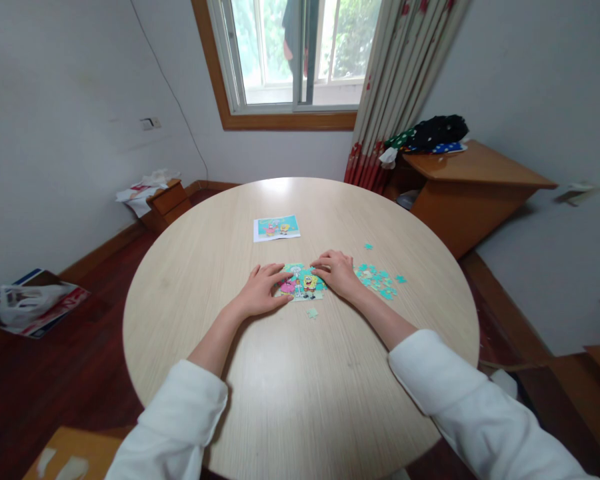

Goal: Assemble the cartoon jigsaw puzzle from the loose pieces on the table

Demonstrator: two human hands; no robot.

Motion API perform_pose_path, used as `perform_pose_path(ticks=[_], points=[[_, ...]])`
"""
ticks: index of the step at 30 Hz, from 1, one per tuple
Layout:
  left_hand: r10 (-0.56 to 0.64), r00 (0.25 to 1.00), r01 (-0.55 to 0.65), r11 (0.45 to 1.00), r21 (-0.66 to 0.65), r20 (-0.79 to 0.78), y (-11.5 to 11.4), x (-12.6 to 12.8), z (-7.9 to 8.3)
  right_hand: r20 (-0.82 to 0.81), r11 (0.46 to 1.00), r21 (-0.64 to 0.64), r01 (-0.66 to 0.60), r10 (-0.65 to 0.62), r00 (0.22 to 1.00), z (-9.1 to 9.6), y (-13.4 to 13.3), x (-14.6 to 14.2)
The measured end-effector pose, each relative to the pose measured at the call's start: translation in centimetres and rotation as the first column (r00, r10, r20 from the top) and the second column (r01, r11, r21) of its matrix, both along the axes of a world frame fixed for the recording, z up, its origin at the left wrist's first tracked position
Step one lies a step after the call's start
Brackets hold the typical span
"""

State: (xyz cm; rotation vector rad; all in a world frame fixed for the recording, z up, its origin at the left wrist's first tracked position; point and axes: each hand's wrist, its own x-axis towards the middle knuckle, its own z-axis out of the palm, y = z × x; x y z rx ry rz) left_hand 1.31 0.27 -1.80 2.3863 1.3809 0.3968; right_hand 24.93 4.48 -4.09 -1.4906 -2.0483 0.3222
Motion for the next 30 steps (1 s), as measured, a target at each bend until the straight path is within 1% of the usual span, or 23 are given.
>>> perform_pose_path(ticks=[9, 19, 30], points=[[-0.002, 1.000, 0.002, 1.000, -0.005, 0.003, 0.04, 0.05, -0.03, 0.016, 1.000, 0.011, 0.001, -0.002, 1.000, -0.23, 0.03, 0.05], [-0.003, 1.000, 0.003, 1.000, 0.008, 0.006, 0.10, -0.03, -0.22, -0.001, 1.000, -0.027, 0.015, -0.015, 1.000, 0.41, -0.23, -0.17], [-0.001, 1.000, 0.001, 1.000, 0.019, 0.018, 0.10, -0.09, -0.24, 0.006, 0.999, -0.018, 0.033, -0.033, 0.999, 0.73, -0.42, -0.23]])
